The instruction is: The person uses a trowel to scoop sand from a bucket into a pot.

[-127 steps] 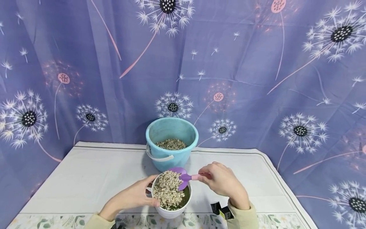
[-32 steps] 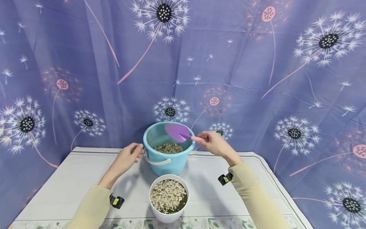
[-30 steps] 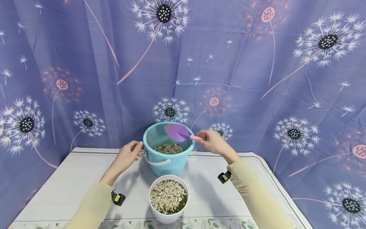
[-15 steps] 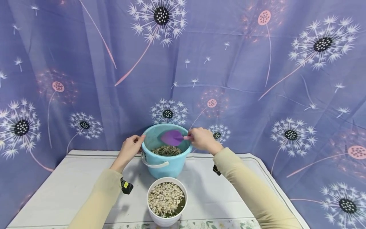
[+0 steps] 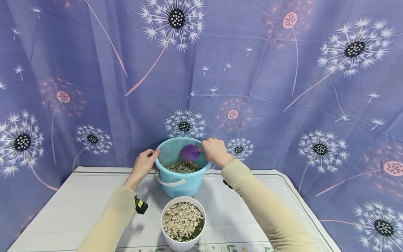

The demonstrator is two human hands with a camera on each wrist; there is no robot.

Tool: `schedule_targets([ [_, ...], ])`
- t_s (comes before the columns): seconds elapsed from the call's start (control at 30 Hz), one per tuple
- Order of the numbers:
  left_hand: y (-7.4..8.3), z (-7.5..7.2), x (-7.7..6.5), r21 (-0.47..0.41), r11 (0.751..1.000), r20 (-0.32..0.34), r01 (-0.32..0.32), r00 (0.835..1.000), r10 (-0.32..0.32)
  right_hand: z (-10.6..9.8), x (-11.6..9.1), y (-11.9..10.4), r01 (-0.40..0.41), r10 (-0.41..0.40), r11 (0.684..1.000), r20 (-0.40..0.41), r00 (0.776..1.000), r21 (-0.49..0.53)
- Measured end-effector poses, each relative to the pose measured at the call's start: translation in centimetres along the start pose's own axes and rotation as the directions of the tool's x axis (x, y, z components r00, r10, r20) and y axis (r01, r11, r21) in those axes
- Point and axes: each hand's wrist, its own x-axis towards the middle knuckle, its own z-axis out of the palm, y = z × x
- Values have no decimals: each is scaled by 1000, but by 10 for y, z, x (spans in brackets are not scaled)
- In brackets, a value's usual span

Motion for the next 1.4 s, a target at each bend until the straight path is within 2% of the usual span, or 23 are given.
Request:
schedule_targets([
  [0.17,-2,2,-2,-9,1000,-15,-9,1000,9,8,7,-9,-2,-1,993,-22,1000,-118],
  [0.37,-6,3,-4,-28,1000,-21,-6,1000,5,20,10,-26,17,-48,957,-99,994,-291],
  [0.47,-7,5,-5,-26,1000,-30,-11,1000,10,25,11,-35,42,-81,948,-112,990,-316],
  [0.57,-6,6,-5,-22,1000,-43,-19,999,18,27,11,-43,87,-112,952,-69,991,-293],
  [0.77,-4,7,-3,-22,999,-56,-25,998,24,22,10,-38,148,-139,978,70,988,-150],
  [1.0,-1,6,-4,-30,999,-41,-22,999,21,11,8,-28,222,-225,974,188,956,39],
  [1.1,0,6,-4,-27,999,-41,-24,999,23,1,6,-22,259,-287,956,245,926,142],
  [1.27,-2,6,-2,-21,999,-67,-29,997,27,-16,5,-11,350,-435,887,285,854,302],
  [1.33,-2,5,-1,-21,999,-66,-30,997,29,-22,5,-7,350,-458,871,314,832,343],
  [1.4,-2,5,-1,-19,999,-61,-29,998,28,-26,3,-2,319,-455,867,349,819,382],
])
